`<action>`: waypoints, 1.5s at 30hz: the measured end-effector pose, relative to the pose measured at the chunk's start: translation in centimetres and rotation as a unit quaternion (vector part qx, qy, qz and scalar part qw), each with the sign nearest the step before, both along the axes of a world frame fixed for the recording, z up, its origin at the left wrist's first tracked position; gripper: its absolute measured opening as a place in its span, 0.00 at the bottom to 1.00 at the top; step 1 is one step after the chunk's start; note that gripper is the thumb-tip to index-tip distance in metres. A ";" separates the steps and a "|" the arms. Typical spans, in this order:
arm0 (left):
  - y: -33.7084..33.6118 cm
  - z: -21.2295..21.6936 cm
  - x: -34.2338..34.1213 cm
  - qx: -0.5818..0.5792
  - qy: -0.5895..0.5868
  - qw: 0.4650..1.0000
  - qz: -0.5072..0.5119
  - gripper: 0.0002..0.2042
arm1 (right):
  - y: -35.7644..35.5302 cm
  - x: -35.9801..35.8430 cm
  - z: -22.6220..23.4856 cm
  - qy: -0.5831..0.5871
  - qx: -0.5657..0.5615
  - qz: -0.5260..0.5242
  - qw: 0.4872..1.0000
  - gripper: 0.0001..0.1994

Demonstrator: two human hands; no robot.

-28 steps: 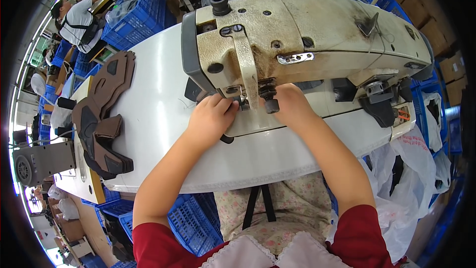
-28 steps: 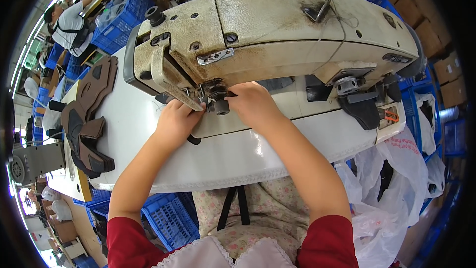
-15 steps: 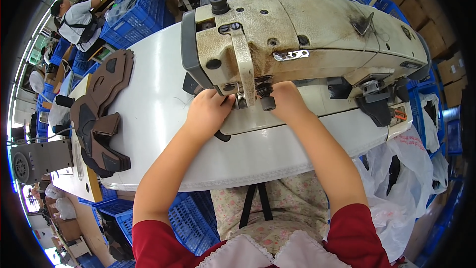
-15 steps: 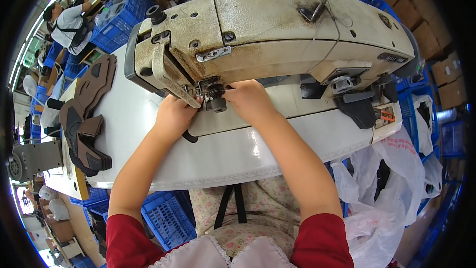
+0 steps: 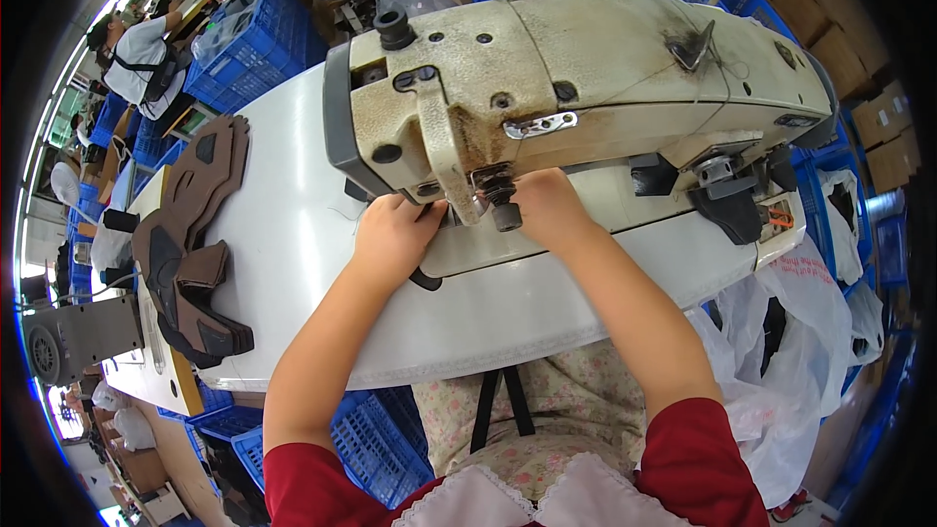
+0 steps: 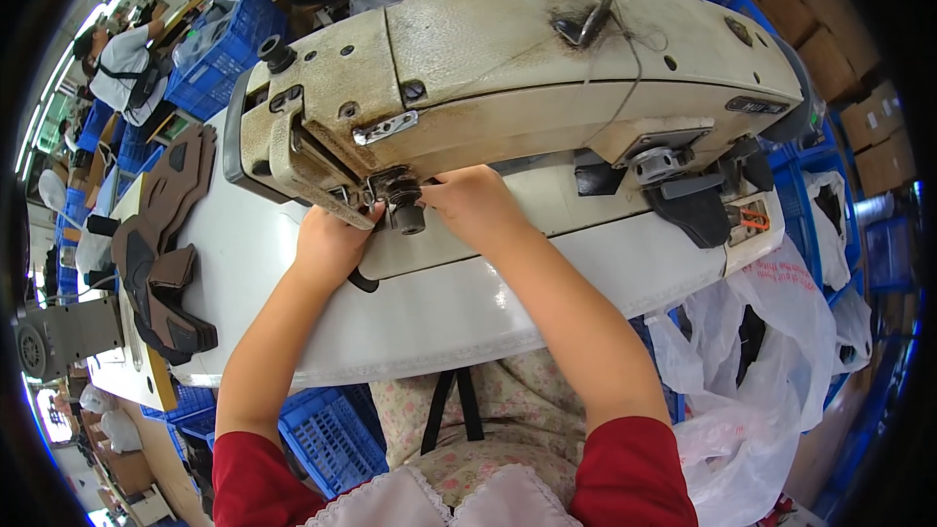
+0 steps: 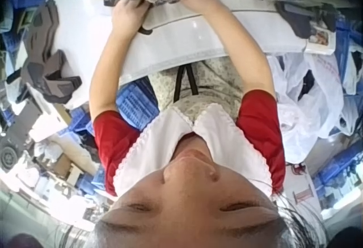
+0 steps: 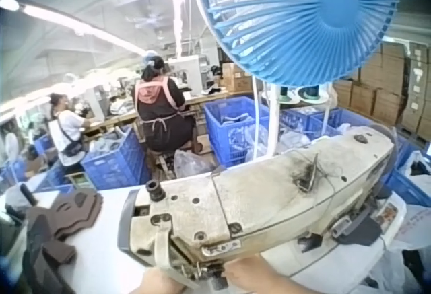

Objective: Operating an industrial sewing machine to stitch together components of a shoe upper.

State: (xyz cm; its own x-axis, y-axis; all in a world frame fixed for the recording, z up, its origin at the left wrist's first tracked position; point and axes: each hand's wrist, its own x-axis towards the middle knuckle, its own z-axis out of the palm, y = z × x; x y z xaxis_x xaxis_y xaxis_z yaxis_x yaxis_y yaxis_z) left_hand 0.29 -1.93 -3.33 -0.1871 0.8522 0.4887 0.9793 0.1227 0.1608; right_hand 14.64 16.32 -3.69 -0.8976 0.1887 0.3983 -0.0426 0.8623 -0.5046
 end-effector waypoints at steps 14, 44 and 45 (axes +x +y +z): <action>0.0 1.3 0.4 -0.057 -0.036 0.998 0.001 0.07 | 0.1 0.1 -0.2 -0.011 0.020 -0.009 1.000 0.08; 0.0 0.5 0.1 -0.014 0.017 0.999 -0.027 0.02 | 0.2 0.1 -0.4 0.016 0.026 -0.003 1.000 0.07; 0.0 0.5 0.1 -0.014 0.018 0.999 -0.027 0.02 | 0.2 0.1 -0.5 0.015 0.027 -0.001 1.000 0.07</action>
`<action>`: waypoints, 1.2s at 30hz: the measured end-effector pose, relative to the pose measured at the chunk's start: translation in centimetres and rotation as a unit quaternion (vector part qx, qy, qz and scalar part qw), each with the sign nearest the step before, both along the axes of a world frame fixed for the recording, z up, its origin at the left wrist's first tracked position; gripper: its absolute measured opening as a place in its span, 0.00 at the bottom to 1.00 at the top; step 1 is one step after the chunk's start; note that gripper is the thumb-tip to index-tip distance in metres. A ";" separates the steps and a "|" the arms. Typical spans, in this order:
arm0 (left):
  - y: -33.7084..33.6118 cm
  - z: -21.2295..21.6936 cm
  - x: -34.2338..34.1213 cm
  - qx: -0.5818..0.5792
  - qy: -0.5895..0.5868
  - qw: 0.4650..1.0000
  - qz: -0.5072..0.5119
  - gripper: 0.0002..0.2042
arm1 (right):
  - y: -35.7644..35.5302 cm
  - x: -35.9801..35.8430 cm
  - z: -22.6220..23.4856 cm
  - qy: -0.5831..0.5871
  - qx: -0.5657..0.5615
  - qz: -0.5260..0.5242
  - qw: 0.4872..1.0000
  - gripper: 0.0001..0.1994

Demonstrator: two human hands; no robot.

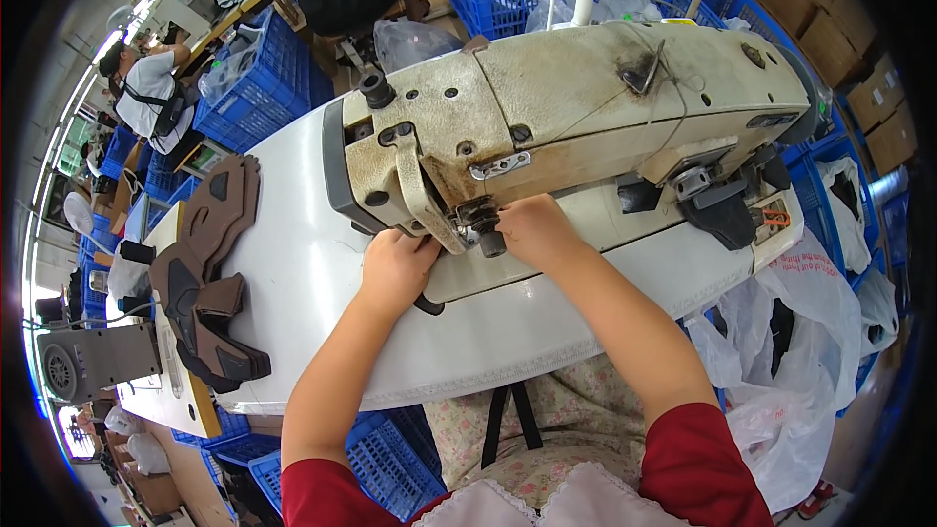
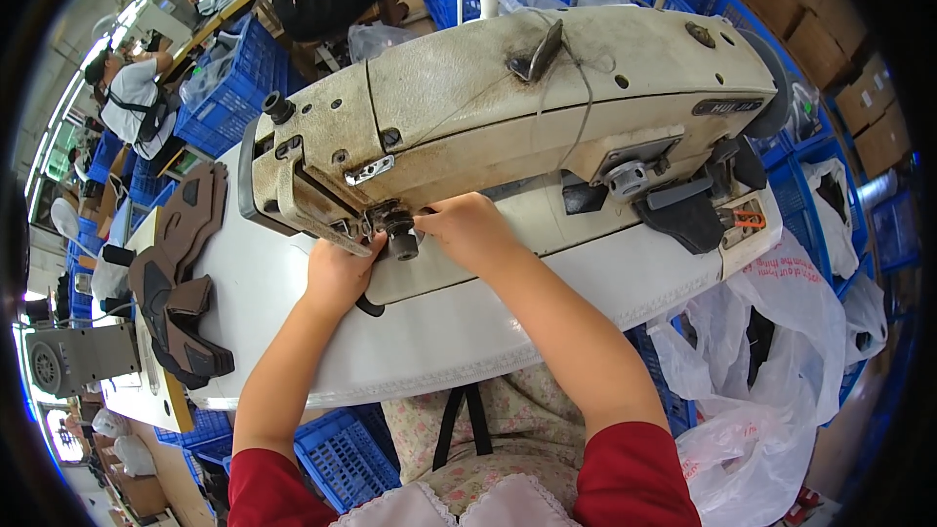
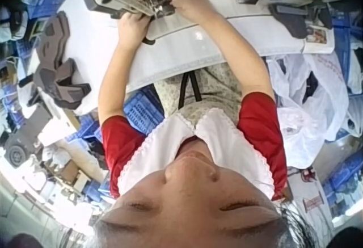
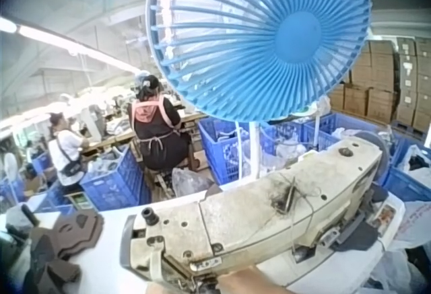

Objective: Operating an industrial sewing machine to stitch together components of a shoe upper.

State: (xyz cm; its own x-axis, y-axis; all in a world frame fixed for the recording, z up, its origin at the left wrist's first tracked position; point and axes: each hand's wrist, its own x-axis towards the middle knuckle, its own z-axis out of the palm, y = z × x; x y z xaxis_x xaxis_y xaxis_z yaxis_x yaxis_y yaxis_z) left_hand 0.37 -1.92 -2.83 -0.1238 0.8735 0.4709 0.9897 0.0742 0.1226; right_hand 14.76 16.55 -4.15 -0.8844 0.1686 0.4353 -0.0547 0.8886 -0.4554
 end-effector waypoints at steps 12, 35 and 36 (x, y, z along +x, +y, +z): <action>0.1 0.7 0.0 -0.039 -0.016 0.999 -0.012 0.12 | -1.0 2.1 1.1 0.081 0.049 0.023 0.995 0.08; 0.6 0.2 -3.6 -0.141 -0.074 0.984 0.077 0.18 | 20.5 33.1 2.4 -0.125 0.141 -0.404 0.895 0.11; 0.4 0.9 -4.2 -0.194 -0.044 0.974 0.107 0.18 | 20.5 32.5 2.8 -0.150 0.168 -0.416 0.881 0.12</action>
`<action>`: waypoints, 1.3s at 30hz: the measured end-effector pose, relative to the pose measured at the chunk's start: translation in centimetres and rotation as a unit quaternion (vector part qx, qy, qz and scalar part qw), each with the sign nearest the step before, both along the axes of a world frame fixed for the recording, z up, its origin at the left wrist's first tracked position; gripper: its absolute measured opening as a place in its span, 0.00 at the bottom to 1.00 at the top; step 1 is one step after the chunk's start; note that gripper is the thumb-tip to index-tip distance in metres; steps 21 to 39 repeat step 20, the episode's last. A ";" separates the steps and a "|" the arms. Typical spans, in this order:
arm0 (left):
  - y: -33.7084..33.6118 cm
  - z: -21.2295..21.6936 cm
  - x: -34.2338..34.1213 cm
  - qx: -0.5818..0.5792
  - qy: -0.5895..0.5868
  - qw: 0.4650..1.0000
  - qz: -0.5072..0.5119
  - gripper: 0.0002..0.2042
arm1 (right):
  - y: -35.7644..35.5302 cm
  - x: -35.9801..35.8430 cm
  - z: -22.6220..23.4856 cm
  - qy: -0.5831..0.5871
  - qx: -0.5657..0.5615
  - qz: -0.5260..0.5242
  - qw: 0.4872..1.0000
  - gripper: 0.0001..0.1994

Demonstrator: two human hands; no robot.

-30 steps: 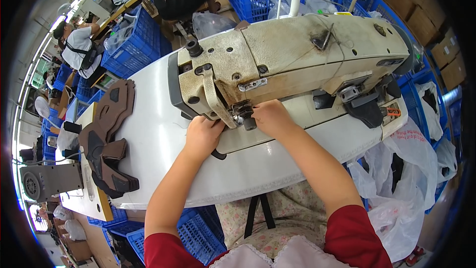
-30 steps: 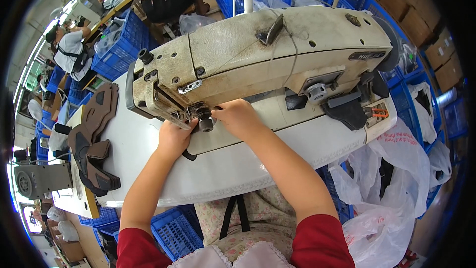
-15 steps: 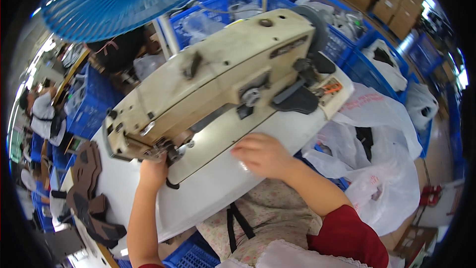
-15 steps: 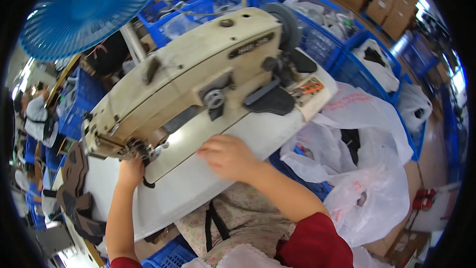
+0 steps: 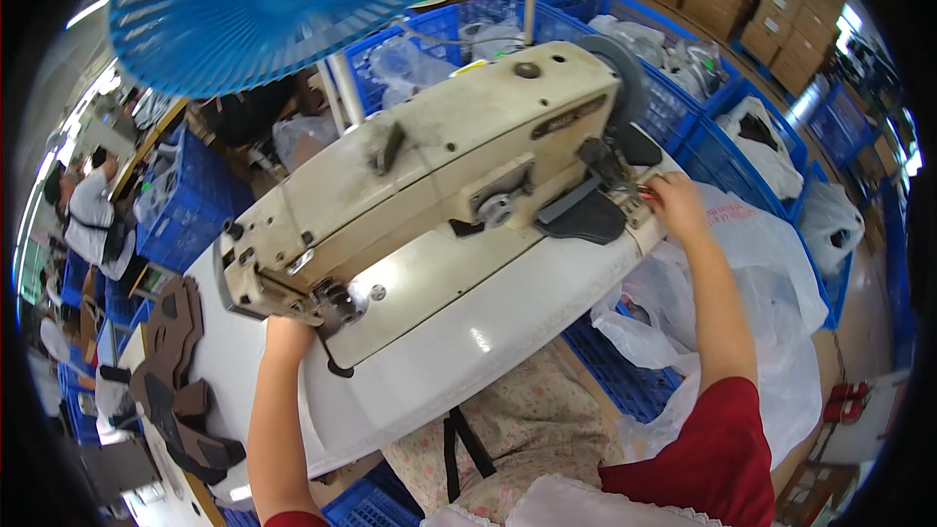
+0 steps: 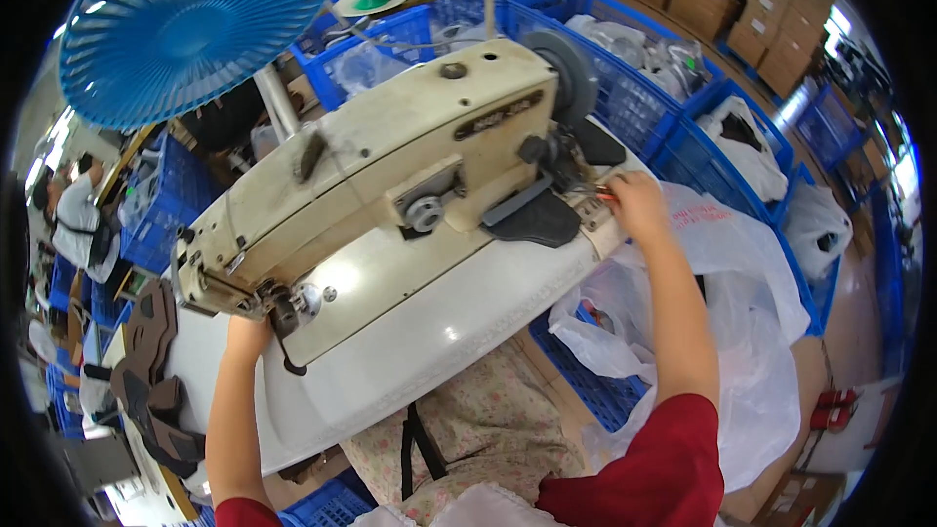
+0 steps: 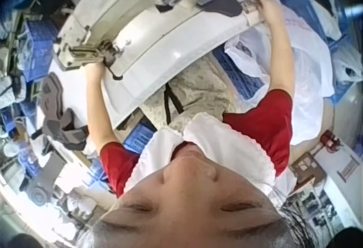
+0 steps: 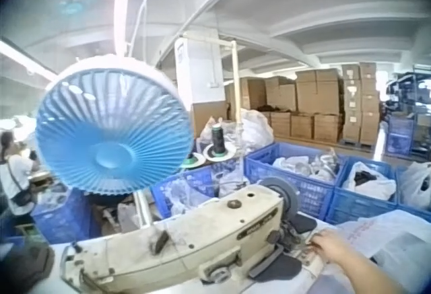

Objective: Operating an industrial sewing machine to stitch together components of a shoe upper.

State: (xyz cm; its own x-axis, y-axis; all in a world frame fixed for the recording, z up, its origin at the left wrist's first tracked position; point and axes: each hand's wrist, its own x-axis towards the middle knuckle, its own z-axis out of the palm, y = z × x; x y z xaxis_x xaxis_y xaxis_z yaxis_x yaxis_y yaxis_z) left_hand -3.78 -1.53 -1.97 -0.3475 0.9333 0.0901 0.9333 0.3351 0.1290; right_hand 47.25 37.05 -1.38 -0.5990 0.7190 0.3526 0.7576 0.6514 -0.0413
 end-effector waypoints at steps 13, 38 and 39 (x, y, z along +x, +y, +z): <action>1.5 -0.4 -4.2 0.137 -0.105 0.978 0.118 0.20 | -15.5 -12.2 4.5 0.177 -0.327 0.231 0.899 0.21; 2.2 -4.5 -5.8 0.242 -0.072 0.965 0.071 0.23 | -14.4 -30.9 -4.0 0.077 -0.014 0.318 0.945 0.25; 2.2 -4.5 -5.8 0.242 -0.072 0.965 0.071 0.23 | -14.4 -30.9 -4.0 0.077 -0.014 0.318 0.945 0.25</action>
